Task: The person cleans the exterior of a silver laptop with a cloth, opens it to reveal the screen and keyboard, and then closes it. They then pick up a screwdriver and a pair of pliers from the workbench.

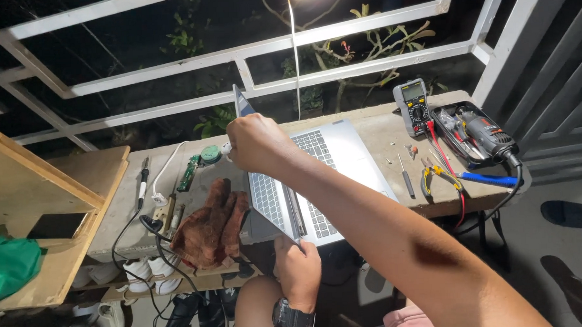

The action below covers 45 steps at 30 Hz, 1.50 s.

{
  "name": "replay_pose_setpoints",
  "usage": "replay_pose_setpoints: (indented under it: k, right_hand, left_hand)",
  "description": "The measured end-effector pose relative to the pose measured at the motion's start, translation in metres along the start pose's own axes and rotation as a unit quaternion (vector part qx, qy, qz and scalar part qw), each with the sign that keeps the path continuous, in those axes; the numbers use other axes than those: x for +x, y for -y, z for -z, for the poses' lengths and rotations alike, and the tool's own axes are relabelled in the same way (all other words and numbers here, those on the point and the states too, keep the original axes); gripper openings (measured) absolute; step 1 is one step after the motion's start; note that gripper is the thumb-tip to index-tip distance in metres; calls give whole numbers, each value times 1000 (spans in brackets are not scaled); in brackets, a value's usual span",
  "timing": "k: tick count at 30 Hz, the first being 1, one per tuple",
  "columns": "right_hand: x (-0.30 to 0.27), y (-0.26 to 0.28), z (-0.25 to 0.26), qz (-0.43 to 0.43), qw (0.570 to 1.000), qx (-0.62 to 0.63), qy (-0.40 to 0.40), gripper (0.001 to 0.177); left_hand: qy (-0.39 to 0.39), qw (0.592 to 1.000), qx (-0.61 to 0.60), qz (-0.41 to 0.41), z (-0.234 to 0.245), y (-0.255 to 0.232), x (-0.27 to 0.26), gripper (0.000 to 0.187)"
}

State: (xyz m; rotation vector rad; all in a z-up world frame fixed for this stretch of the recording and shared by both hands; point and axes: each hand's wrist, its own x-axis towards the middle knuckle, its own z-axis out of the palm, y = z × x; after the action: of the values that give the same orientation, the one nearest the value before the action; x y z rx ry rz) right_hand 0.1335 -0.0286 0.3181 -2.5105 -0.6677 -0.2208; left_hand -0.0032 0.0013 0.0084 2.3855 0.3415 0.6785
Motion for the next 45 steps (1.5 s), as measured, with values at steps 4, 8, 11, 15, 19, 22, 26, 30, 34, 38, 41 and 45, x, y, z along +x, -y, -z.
replay_pose_setpoints:
  k: [4,8,11,15,19,22,26,30,34,38,41,45]
  right_hand:
    - [-9,-7,17,-36,999,22,13,20]
    - [-18,-28,33,-39,999,36,-12,24]
    - [-20,-56,35,-33,998,13,-47,17]
    - [-27,-56,39,-34,997,37,-64,19]
    - [-30,-39,39,-58,996,60,-33,18]
    - [-23,-31,27,-29,998,49,-26,17]
    - [-18,-22,9,25,998,42,-43,21]
    - [-25,-19,17,13,997,67,-36,24]
    - [-62,-57,29,-40,977,202,-56,45]
    - [-132,-146,4,-203,949,171,-170,53]
    - [-189,-220,-45,-314,934,92,-145,49]
    - [-237,-244,-90,-312,934,51,-165,52]
  left_hand:
    - [25,1000,-5,6,17,-14,2,20]
    - [94,995,-19,24,42,-36,6,55]
    - [96,995,17,9,33,-30,6,48]
    - [92,996,6,9,34,-37,6,51]
    - [71,997,-9,12,31,-37,6,47]
    - [67,996,-32,45,21,-27,4,38]
    - [34,996,-51,65,4,-13,1,24]
    - [-9,998,-63,8,-2,-5,0,17]
    - [14,998,-59,21,10,-15,1,20]
    - [19,997,-75,29,13,-18,2,21]
    - [-4,996,-87,7,11,-17,1,19]
    - [10,996,-79,41,16,-23,0,36]
